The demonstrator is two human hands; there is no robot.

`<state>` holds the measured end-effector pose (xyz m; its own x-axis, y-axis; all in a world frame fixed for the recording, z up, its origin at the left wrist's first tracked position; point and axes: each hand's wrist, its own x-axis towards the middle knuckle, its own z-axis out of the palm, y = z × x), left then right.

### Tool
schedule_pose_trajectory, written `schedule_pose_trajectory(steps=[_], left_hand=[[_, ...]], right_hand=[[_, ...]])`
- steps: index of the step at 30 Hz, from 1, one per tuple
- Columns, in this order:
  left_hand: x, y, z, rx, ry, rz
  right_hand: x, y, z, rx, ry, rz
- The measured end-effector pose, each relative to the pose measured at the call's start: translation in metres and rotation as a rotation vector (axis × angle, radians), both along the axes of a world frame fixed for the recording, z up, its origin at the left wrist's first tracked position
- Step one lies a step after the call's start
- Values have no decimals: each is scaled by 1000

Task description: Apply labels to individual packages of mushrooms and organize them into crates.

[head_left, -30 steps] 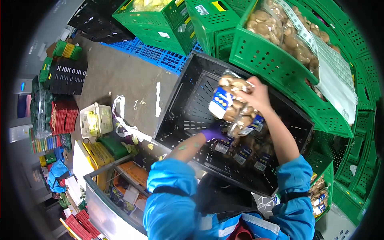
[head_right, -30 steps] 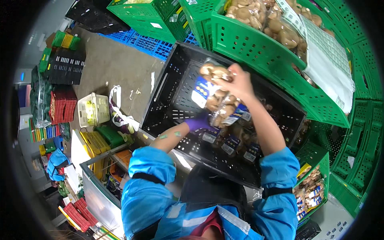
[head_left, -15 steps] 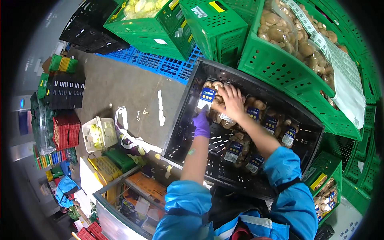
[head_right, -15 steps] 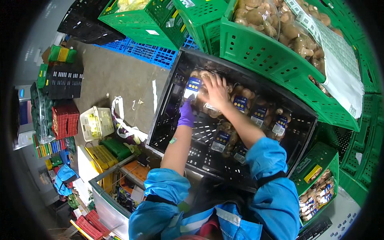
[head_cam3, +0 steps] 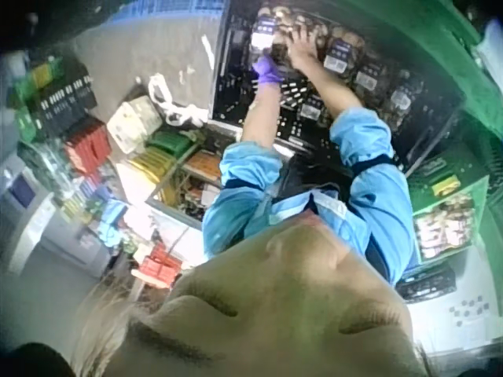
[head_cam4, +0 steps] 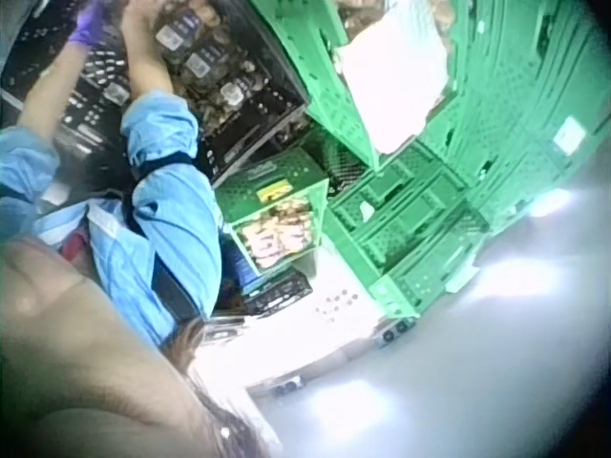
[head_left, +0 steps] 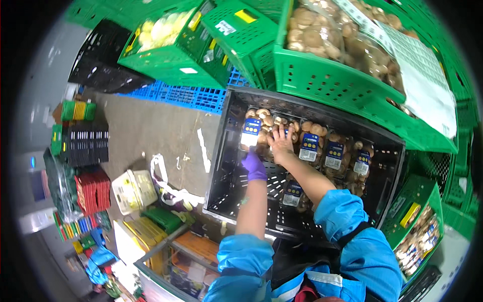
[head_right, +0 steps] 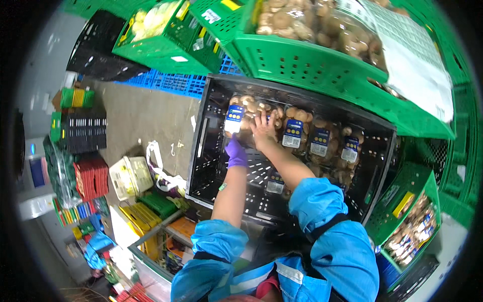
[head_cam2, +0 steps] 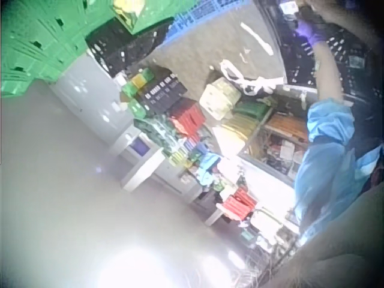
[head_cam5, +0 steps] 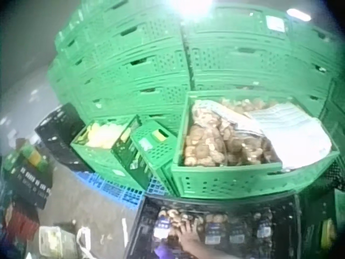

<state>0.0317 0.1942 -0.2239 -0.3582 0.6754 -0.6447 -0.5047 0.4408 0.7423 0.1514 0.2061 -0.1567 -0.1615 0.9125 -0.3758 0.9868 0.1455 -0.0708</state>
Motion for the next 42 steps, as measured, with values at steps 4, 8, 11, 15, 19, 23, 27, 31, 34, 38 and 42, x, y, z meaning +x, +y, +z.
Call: schedule_pose_trajectory(steps=[4, 8, 11, 15, 19, 23, 27, 31, 34, 38, 42], left_hand=[[29, -20, 4, -36, -326, -235], [22, -26, 32, 25, -281, -382], [44, -44, 65, 70, -108, -527], [131, -87, 132, 424, -30, -560], [266, -167, 182, 703, 401, -790], [404, -332, 259, 975, 157, -1435], [494, -494, 187, 906, 172, -1806], [548, -548, 121, 170, 150, -1668], [555, -576, 127, 237, 145, -1641], [557, -578, 120, 355, 229, -1635], [552, -568, 130, 154, 135, -1579]], right_hand=[[34, -24, 20, 260, 313, 85], [71, -86, 84, 359, 641, -42], [156, -185, 115, 432, 842, -284], [291, -346, 177, 874, 603, -643], [399, -528, 200, 911, 136, -1415], [493, -705, 147, 753, 211, -1706], [559, -754, 111, 692, 7, -1602], [633, -715, 122, 677, 1, -1217], [696, -710, 114, 634, -91, -1161], [739, -679, 113, 226, 5, -1212], [745, -661, 118, 113, 26, -1079]])
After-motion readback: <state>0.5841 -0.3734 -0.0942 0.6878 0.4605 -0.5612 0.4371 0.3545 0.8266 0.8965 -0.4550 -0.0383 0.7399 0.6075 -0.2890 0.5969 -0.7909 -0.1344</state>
